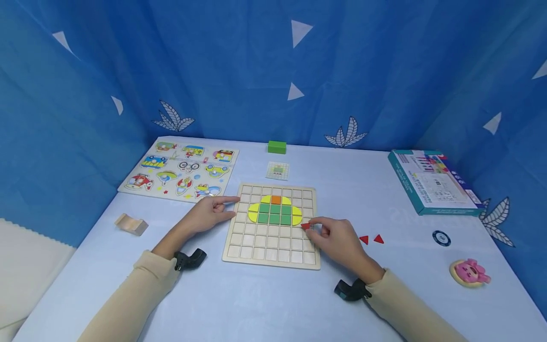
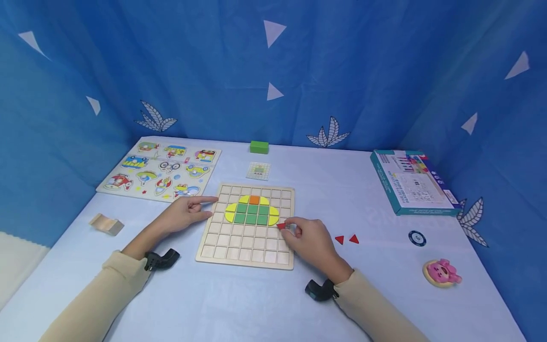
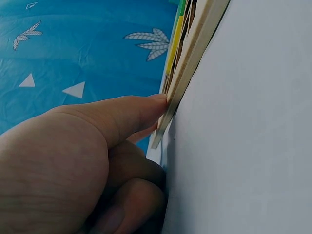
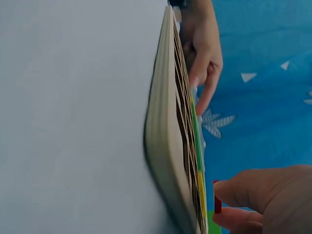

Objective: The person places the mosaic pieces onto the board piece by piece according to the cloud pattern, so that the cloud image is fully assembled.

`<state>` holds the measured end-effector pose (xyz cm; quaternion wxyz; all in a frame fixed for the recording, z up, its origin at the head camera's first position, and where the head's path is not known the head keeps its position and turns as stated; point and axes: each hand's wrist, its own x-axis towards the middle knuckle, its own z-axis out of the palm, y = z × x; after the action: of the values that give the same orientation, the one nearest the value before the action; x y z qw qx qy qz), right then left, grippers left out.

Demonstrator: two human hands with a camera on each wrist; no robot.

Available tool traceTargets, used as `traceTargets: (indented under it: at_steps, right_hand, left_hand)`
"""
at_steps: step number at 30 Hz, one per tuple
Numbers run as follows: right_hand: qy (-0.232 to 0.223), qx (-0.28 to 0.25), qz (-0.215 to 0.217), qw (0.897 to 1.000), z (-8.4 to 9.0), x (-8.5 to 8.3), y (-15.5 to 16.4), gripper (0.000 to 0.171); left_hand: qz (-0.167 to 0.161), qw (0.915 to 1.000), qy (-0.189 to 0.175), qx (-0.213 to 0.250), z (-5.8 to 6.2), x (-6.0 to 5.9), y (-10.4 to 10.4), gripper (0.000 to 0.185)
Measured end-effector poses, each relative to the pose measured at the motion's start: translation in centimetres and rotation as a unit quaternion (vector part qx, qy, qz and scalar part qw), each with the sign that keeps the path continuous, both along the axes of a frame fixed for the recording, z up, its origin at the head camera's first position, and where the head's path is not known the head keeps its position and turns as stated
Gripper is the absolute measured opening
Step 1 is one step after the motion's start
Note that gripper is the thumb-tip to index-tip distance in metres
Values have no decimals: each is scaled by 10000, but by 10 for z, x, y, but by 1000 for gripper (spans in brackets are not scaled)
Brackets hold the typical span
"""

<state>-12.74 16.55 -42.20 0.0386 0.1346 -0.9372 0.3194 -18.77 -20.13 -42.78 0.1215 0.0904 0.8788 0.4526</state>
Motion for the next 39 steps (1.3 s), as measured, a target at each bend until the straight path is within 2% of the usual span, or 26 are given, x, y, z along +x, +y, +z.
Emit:
traceTargets:
  at_steps: [8, 12, 23, 39]
  right_hand:
    - [218, 24, 1023, 9945, -2, -6, -47, 17]
    - [256, 69, 1370, 9902, -2, -11, -64, 16]
    - [202, 266, 1626, 9861, -6, -21, -78, 22]
    - [310, 312, 1673, 9849, -3, -17, -81, 26]
  left_hand:
    - [25, 10000, -15, -22, 0, 1, 0, 43]
    - [20, 10000, 24, -74, 0, 0, 1, 43]
    - [17, 9999, 69, -116, -1, 0, 1, 43]
    - [32, 9999, 64, -123, -2, 0, 0, 42]
